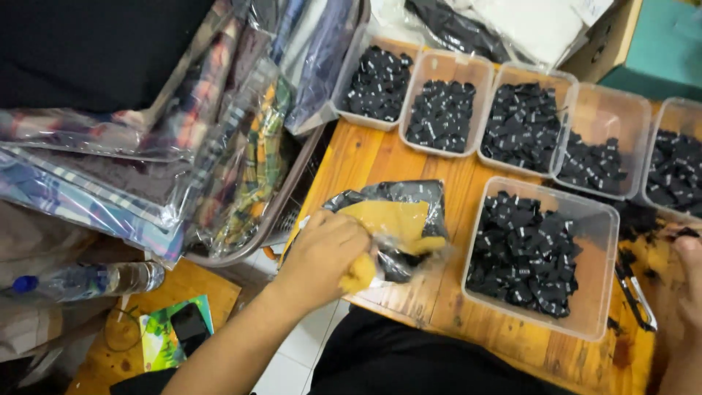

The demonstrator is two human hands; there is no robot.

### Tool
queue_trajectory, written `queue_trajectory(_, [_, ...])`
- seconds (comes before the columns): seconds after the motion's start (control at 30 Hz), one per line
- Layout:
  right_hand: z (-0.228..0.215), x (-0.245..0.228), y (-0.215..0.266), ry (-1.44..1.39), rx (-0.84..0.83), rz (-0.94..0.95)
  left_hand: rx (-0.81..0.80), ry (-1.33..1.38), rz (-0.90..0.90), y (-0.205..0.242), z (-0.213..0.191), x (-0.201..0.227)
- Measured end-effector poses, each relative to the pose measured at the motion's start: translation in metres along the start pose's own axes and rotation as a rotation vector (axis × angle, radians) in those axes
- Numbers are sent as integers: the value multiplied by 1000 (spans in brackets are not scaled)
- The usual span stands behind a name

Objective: The person is sorting and cutting small black fabric tags. They transfer tags from a plastic bag into clear containers and then use scissors to trim the edges of individual tags.

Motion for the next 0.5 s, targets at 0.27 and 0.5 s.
queue_trajectory(0.27, [-3, 3, 1, 115, 128, -24, -311, -361, -264, -23, -7, -42])
queue_trajectory(0.5, [-1, -32, -12, 230, -1, -175, -591, -104, -353, -79, -36, 3])
Point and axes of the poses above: each hand's wrist, its own y-axis away from the middle knuckle, its own z-axis out of the palm, x = y × z, the point moved 6 cm from there along -y, towards the middle knuckle, and after that the axes turned 12 degrees about x, right-handed, at the moved point
